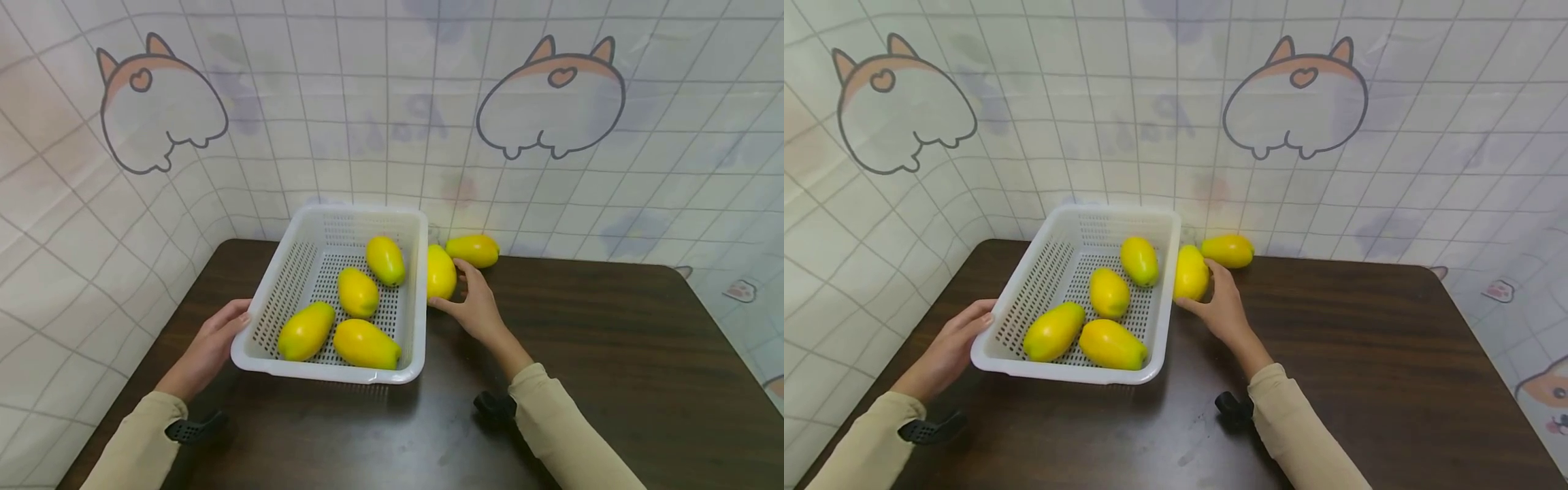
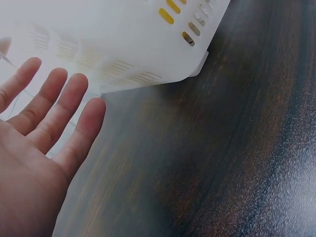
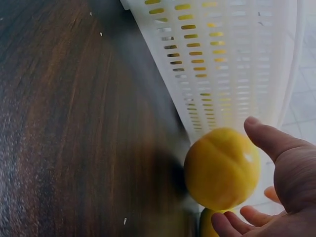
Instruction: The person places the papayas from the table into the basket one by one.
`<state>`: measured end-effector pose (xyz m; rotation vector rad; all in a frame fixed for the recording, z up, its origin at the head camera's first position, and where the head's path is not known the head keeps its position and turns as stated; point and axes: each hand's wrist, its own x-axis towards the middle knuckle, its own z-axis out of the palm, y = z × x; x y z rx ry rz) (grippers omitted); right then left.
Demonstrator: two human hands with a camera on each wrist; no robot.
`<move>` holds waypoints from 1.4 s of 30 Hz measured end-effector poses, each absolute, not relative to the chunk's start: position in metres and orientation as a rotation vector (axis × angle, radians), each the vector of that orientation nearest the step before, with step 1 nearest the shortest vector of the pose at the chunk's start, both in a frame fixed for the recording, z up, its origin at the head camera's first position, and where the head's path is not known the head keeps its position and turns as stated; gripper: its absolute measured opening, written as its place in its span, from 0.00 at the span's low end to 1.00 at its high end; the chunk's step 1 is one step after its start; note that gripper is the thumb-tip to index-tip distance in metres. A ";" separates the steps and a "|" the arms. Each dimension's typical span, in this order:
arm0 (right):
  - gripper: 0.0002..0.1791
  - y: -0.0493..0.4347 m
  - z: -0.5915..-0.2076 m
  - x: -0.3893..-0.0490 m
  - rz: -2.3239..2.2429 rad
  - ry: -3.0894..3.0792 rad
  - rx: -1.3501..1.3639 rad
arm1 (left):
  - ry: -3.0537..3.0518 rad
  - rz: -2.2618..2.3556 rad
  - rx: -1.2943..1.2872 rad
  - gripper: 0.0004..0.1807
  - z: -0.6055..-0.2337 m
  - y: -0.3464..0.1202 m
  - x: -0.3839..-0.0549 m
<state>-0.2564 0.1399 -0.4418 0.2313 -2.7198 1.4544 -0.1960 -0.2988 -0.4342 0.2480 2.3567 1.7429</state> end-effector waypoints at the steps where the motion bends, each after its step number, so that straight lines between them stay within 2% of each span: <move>1: 0.50 0.140 -0.442 -0.257 1.458 -2.717 0.235 | 2.363 1.740 0.248 0.24 -0.434 -0.299 -0.196; 21: 0.51 0.134 -0.454 -0.271 1.561 -2.681 0.213 | 2.367 1.758 0.278 0.23 -0.431 -0.299 -0.201; 34: 0.51 0.140 -0.460 -0.276 1.620 -2.729 0.061 | 2.364 1.755 0.294 0.24 -0.434 -0.297 -0.200; 42: 0.52 0.139 -0.459 -0.274 1.654 -2.741 0.117 | 2.354 1.773 0.311 0.23 -0.437 -0.299 -0.196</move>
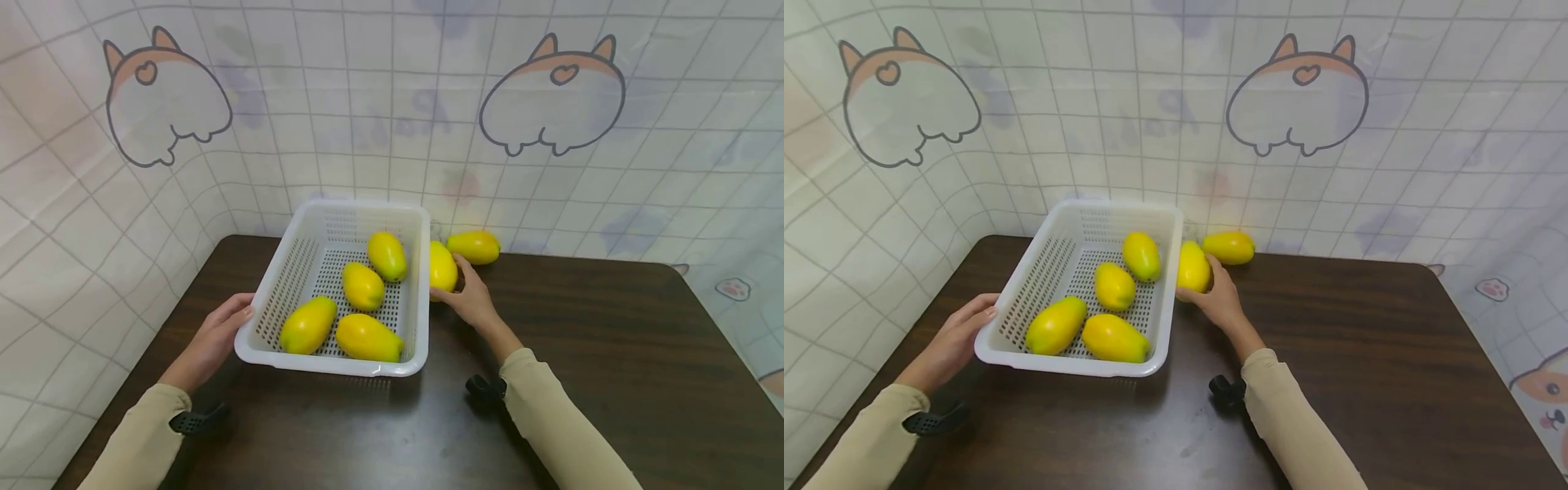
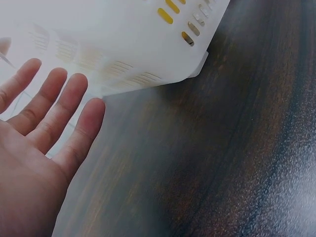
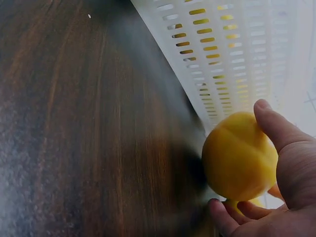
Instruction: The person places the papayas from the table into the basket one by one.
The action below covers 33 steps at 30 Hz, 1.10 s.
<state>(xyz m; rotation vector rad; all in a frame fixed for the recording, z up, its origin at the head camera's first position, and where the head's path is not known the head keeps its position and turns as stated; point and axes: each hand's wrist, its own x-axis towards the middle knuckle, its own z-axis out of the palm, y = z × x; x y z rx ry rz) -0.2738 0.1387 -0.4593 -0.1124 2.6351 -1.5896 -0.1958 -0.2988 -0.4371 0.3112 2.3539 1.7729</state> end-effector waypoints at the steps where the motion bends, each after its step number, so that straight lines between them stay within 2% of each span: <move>1: 0.52 0.138 -0.459 -0.275 -1.587 2.630 -0.113 | 2.355 1.774 0.313 0.23 -0.437 -0.299 -0.195; 14: 0.48 0.132 -0.458 -0.275 -1.603 2.659 -0.014 | 2.354 1.762 0.323 0.23 -0.433 -0.297 -0.194; 33: 0.44 0.138 -0.459 -0.270 -1.645 2.678 -0.015 | 2.360 1.751 0.321 0.23 -0.434 -0.299 -0.194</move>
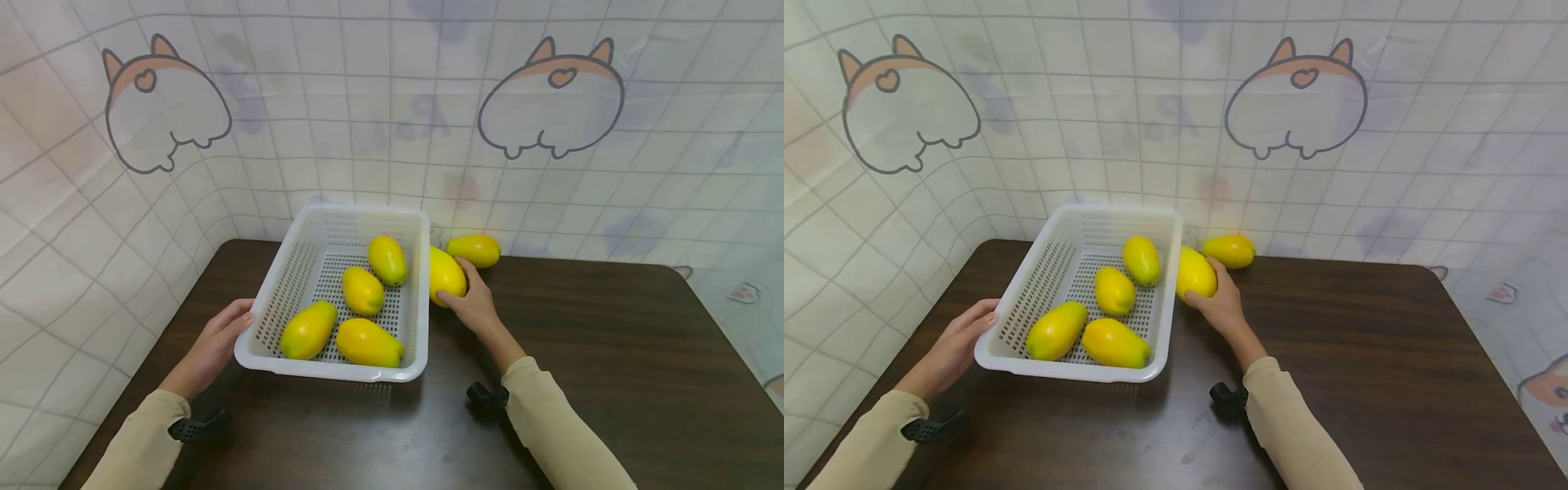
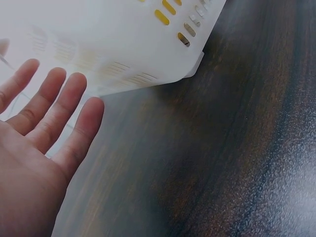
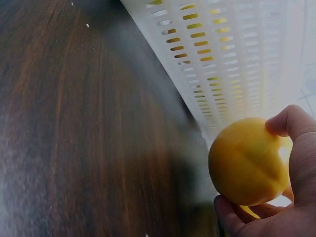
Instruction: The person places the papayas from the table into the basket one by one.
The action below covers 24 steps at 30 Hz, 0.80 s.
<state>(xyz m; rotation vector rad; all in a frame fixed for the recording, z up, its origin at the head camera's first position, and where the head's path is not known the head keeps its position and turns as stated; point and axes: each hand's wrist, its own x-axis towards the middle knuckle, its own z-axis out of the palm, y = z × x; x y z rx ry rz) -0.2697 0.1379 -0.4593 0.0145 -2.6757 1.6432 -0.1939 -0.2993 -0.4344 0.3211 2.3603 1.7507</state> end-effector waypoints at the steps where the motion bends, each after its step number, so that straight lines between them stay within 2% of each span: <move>1: 0.44 0.139 -0.458 -0.269 1.649 -2.668 0.016 | 2.361 1.749 0.322 0.23 -0.435 -0.299 -0.194; 24: 0.43 0.158 -0.428 -0.258 1.724 -2.488 -0.101 | 2.370 1.745 0.323 0.23 -0.437 -0.300 -0.195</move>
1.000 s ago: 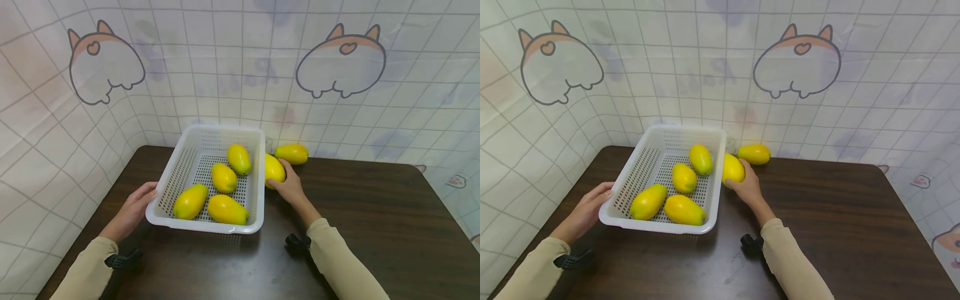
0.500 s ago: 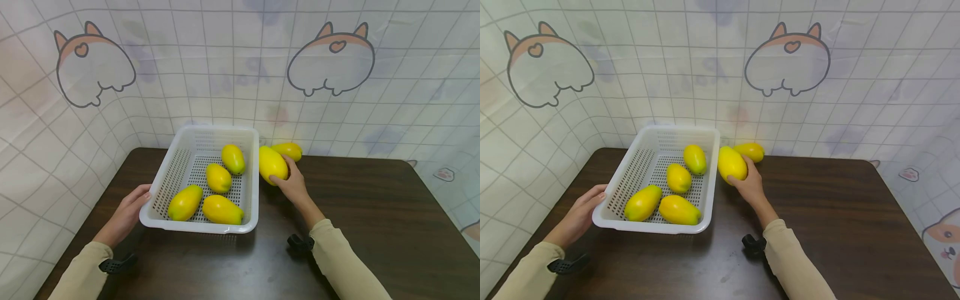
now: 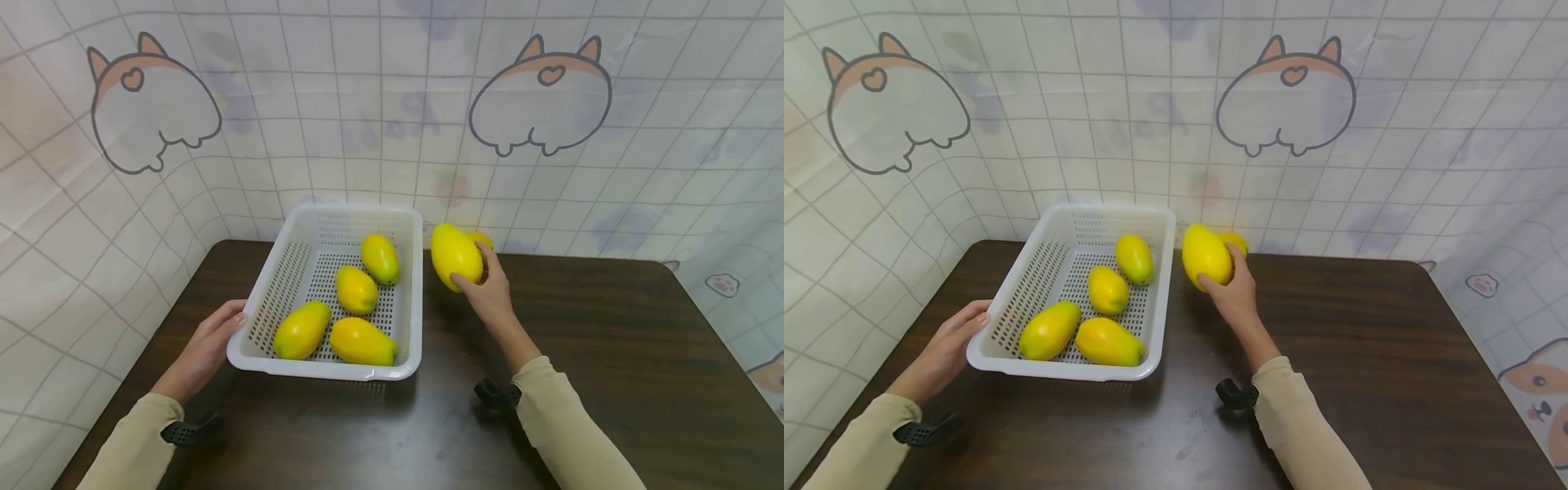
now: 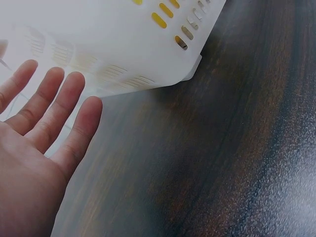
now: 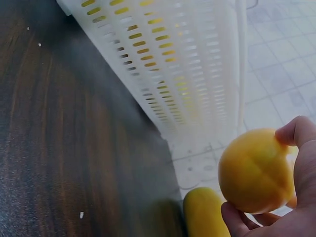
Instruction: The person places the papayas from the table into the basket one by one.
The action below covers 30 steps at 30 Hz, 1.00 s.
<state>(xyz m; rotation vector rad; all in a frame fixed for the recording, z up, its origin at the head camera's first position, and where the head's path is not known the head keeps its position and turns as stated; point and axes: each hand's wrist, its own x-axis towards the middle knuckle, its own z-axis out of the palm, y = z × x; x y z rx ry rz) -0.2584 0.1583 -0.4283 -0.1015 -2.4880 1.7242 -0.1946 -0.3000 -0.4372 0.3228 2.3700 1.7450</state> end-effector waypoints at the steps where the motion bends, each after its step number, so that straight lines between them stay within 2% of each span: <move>1: 0.43 0.159 -0.428 -0.258 1.728 -2.478 -0.105 | 2.370 1.745 0.323 0.23 -0.438 -0.300 -0.195; 30: 0.42 0.150 -0.402 -0.248 1.840 -2.386 0.084 | 2.358 1.752 0.316 0.23 -0.435 -0.298 -0.193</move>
